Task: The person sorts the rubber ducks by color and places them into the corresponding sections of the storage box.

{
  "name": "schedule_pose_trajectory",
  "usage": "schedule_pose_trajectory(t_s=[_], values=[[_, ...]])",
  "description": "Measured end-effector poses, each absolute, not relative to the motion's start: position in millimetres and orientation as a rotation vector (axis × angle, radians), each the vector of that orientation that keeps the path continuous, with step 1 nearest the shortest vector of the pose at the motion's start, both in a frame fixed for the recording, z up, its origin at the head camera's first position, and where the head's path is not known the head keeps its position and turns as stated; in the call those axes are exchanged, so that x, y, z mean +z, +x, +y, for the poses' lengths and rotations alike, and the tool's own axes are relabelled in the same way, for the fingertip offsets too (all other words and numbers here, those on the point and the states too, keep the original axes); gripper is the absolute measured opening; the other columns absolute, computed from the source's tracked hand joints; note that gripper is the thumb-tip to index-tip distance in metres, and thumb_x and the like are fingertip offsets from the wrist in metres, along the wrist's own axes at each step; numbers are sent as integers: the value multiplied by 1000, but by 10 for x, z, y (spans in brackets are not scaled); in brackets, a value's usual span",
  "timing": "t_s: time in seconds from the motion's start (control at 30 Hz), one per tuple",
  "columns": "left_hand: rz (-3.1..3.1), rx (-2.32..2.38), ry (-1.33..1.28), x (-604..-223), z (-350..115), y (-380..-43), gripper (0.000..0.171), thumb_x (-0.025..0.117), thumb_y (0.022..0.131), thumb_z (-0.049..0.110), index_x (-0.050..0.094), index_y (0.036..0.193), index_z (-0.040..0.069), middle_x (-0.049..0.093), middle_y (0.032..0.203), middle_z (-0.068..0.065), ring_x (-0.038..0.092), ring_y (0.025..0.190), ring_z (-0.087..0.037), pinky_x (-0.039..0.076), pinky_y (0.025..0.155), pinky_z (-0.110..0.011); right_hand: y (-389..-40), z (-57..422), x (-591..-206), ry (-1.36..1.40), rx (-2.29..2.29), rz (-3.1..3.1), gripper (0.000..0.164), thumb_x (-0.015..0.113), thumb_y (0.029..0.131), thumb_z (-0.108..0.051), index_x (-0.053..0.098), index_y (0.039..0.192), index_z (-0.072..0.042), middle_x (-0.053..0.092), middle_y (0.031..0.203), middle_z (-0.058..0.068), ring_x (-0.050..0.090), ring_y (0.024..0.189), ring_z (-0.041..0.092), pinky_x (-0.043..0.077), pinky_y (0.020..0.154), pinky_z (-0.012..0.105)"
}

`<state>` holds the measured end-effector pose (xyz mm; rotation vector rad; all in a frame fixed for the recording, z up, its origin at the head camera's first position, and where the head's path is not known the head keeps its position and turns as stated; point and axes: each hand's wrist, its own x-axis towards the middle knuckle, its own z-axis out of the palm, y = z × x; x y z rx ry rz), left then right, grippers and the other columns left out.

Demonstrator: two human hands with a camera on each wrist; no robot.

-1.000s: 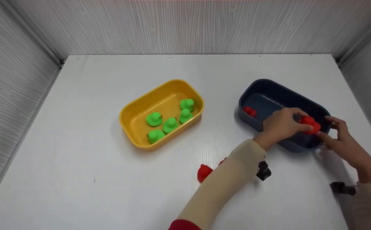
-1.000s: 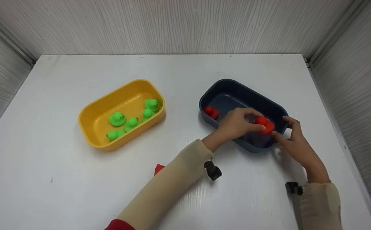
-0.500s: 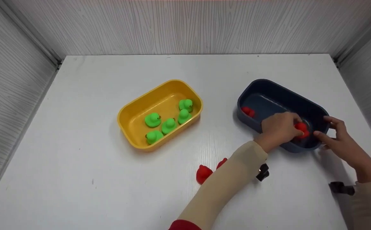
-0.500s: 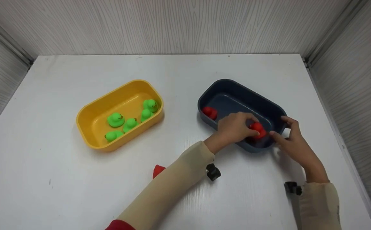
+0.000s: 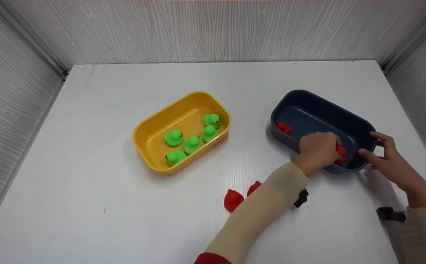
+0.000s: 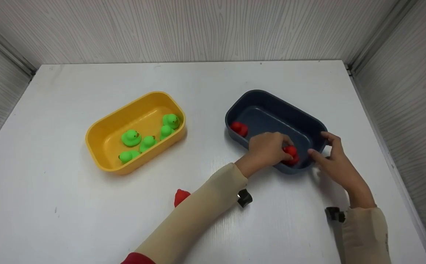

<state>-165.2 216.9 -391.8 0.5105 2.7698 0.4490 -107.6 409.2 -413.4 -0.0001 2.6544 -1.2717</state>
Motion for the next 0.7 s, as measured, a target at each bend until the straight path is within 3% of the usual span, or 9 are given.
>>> schedule_pose_trajectory(t_s=[0.2, 0.7], values=[[2750, 451, 514, -3923, 2144, -1663, 30, 78, 75, 50, 68, 103, 47, 66, 99, 27, 57, 85, 0, 46, 71, -22, -1077, 4071, -4118, -2, -1273, 2651, 64, 45, 103, -23, 2, 145, -3, 8, 143, 38, 51, 79, -11, 48, 65, 13], [2618, 685, 564, -3723, 1962, -1691, 40, 72, 80, 53, 60, 118, 48, 57, 121, 32, 53, 103, 7, 43, 78, -19, -1069, 4071, -4111, -14, -1252, 2683, 64, 44, 103, -24, 2, 145, -2, 12, 140, 38, 49, 80, -14, 47, 65, 14]])
